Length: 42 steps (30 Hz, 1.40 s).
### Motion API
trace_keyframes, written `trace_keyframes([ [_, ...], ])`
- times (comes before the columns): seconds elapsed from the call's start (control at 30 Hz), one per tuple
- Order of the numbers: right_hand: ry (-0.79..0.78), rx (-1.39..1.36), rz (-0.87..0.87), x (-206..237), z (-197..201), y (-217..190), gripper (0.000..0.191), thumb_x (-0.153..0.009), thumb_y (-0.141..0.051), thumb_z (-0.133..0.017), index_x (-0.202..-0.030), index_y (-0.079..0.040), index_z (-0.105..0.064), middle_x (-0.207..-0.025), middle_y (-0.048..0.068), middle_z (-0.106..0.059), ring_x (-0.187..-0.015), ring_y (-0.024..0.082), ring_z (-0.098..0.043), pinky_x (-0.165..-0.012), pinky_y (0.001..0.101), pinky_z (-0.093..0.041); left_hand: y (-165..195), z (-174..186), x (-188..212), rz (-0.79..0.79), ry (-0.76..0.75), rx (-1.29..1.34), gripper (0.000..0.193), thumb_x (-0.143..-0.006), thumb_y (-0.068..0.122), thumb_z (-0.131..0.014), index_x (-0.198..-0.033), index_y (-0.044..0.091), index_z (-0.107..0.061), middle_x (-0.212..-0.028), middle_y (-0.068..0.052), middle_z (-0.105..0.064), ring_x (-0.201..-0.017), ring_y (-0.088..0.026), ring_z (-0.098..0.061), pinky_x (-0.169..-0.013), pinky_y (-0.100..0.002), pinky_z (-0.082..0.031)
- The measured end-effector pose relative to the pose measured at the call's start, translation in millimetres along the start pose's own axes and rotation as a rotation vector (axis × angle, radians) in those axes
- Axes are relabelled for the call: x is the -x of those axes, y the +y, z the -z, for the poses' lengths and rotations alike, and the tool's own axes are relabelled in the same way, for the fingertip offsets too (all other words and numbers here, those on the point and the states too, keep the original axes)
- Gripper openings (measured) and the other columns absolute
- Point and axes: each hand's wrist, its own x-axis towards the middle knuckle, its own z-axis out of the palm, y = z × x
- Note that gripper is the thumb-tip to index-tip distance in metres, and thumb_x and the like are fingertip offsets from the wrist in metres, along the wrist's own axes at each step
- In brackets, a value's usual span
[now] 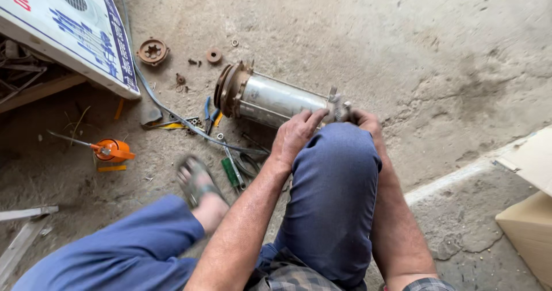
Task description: The person sits on the ground working on a cylindrical water pump motor. They use wrenches to loosen and tighten bolts on the pump end covers, reposition the pump, and use a hammer to tap the housing while adjusting the assembly by hand.
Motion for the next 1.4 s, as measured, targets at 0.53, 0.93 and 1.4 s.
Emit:
trace_keyframes([
  [0.53,-0.57,-0.046,-0.292,-42,-54,-10,0.029,-0.083,-0.002,-0.062,-0.11,0.002,-0.072,-0.088,0.002,-0.072,-0.074,0.009,-0.065,-0.062,0.0255,-0.051,-61,13,8,-0.204,0.076,-0.239,0.018,-0.087,0.012,-0.067,-0.104,0.012,-0.062,-0.093,-0.007,-0.061,-0.088,-0.026,-0.068,-0.072,-0.039,-0.056],
  [0.93,-0.169,-0.343,-0.421,-85,-79,19,0.012,-0.102,-0.015,-0.067,-0.098,-0.004,-0.065,-0.078,0.004,-0.063,-0.054,0.007,-0.045,-0.046,0.0227,-0.037,-192,28,-56,0.09,-0.12,-0.316,0.018,-0.112,0.011,-0.05,-0.1,0.015,-0.063,-0.07,-0.004,-0.063,-0.063,-0.016,-0.066,-0.055,-0.035,-0.055],
  [1.4,0.055,-0.164,-0.228,-62,-65,71,0.039,-0.114,-0.03,-0.053,-0.104,0.004,-0.071,-0.075,0.003,-0.058,-0.06,0.012,-0.056,-0.054,0.0255,-0.047,-292,50,-119,0.266,0.122,-0.176,0.023,-0.103,0.032,-0.069,-0.106,0.009,-0.067,-0.08,-0.015,-0.072,-0.079,-0.035,-0.071,-0.071,-0.049,-0.055],
])
